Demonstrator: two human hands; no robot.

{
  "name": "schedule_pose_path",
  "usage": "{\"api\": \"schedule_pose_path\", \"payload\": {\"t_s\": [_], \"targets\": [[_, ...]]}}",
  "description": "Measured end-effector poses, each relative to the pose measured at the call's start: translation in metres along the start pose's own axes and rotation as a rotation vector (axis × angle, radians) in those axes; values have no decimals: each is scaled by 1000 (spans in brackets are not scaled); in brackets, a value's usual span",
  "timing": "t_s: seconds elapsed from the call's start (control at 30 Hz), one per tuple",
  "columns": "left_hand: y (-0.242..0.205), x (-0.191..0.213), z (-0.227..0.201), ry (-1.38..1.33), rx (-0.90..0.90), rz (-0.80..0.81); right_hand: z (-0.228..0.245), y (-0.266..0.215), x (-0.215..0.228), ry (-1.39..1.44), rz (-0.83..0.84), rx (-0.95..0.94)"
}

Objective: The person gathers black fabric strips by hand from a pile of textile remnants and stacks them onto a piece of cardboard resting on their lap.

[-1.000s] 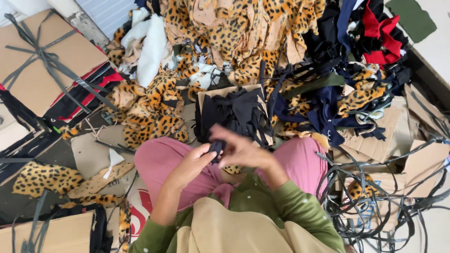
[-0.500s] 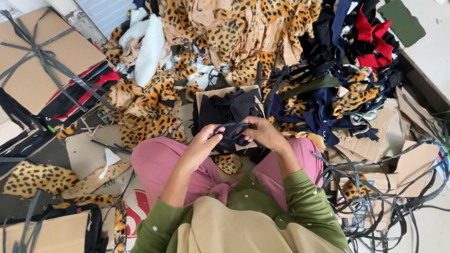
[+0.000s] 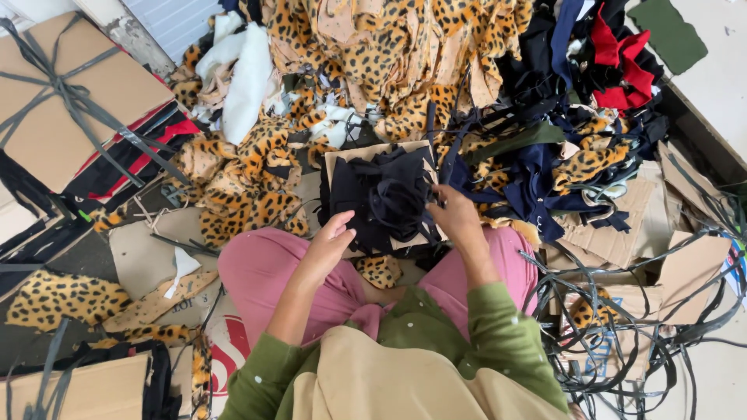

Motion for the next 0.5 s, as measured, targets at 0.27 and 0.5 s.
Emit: {"api": "schedule_pose_path", "payload": {"t_s": [0.27, 0.5], "targets": [[43, 35, 68, 74, 20, -85, -19, -120, -175, 1492, 244, -668], [31, 44, 73, -114, 22, -172, -71, -69, -195, 1557, -100, -746]]}}
Point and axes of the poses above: each hand's wrist, its own y-axis towards the middle knuckle, its own x-axis out of the back of the hand, z = x × y, the point moved 8 cm from there along y, towards the middle knuckle, and after that the axes turned 12 degrees about -y, right-handed, at the moved point
